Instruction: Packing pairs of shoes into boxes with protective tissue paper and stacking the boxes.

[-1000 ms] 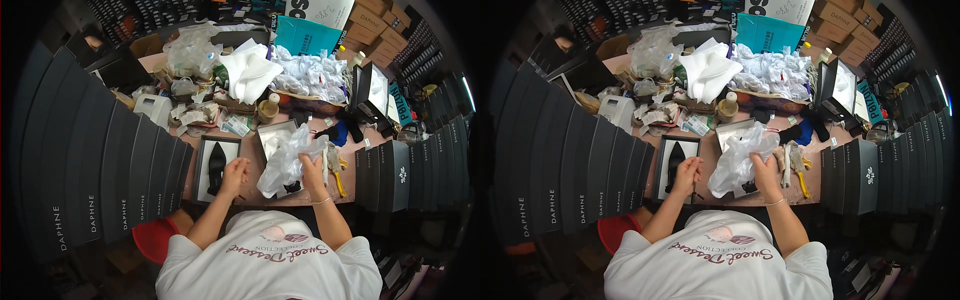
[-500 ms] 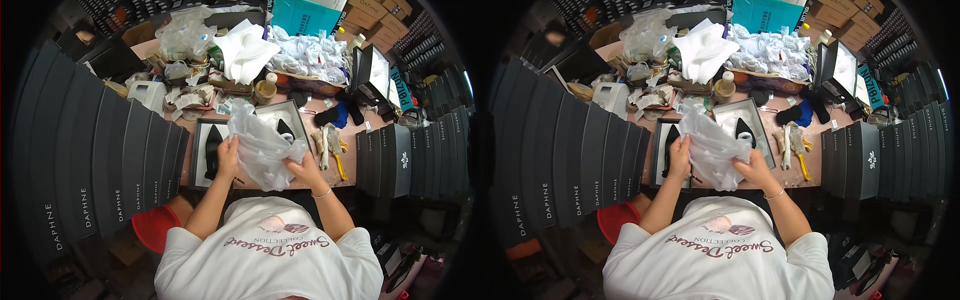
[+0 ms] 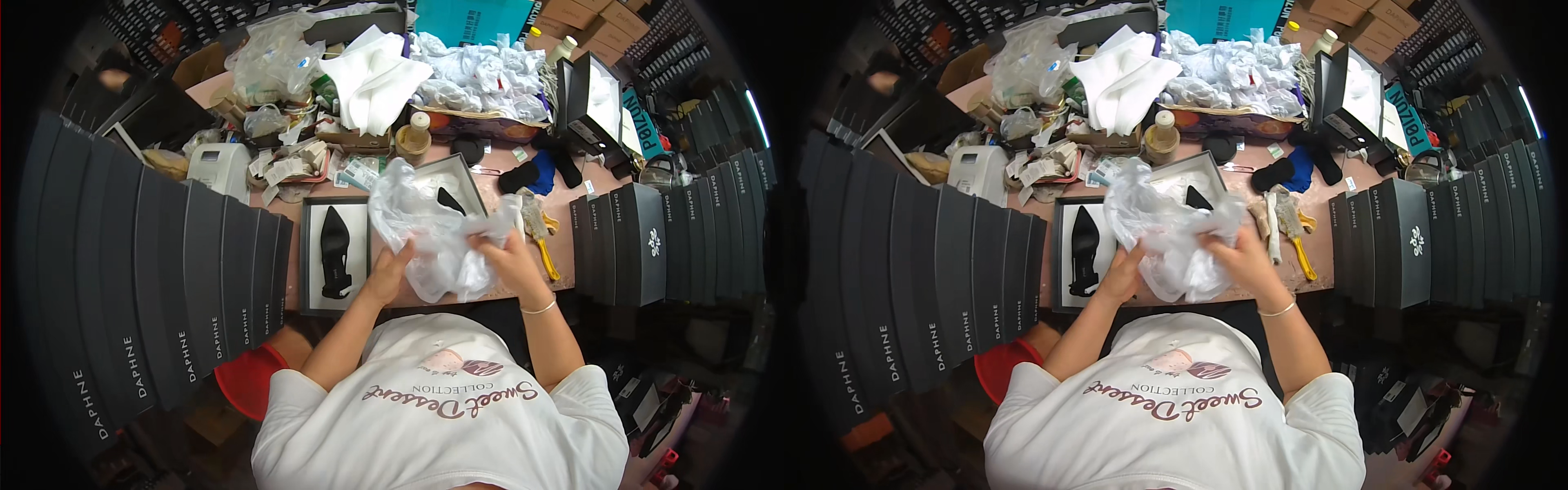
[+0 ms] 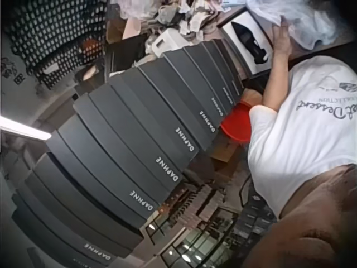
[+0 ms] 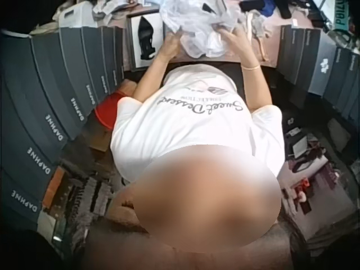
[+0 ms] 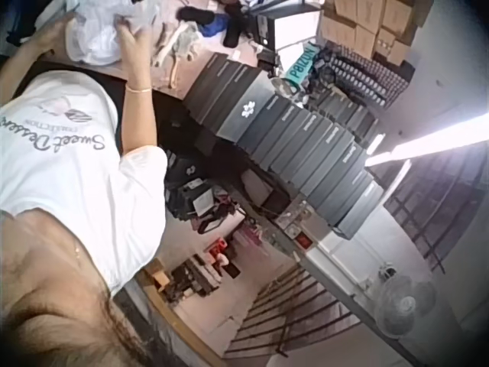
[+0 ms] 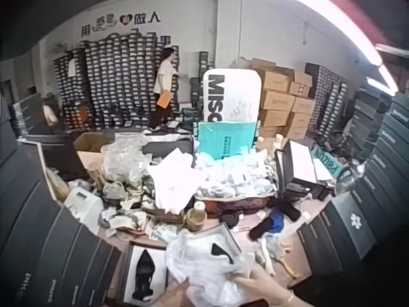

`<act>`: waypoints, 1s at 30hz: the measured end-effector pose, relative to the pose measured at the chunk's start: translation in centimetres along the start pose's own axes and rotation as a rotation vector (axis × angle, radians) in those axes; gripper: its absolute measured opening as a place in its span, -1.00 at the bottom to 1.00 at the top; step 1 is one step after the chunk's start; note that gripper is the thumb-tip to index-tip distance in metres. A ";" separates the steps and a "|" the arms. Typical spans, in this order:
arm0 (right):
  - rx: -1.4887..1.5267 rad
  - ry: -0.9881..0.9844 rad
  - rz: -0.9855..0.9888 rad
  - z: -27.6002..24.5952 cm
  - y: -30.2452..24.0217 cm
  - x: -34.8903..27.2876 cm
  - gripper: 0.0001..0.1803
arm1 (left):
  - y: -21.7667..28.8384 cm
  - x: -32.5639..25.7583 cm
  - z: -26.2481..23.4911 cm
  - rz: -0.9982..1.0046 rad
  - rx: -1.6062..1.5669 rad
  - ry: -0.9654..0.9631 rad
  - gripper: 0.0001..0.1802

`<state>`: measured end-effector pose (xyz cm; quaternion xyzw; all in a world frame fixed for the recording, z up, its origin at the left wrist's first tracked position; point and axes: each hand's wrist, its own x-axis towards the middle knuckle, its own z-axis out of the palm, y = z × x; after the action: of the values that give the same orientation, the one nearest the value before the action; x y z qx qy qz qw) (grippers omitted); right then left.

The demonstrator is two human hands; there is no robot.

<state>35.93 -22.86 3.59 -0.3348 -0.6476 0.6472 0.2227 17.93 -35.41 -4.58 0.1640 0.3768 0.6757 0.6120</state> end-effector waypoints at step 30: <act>0.633 0.112 0.223 4.4 5.3 2.7 -0.79 | 1.7 -2.2 4.7 0.550 1.031 -0.012 0.00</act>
<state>31.72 -24.28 -2.35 -0.3528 -0.3605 0.8173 0.2785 20.41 -35.97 0.27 0.5365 0.5970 0.5381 0.2573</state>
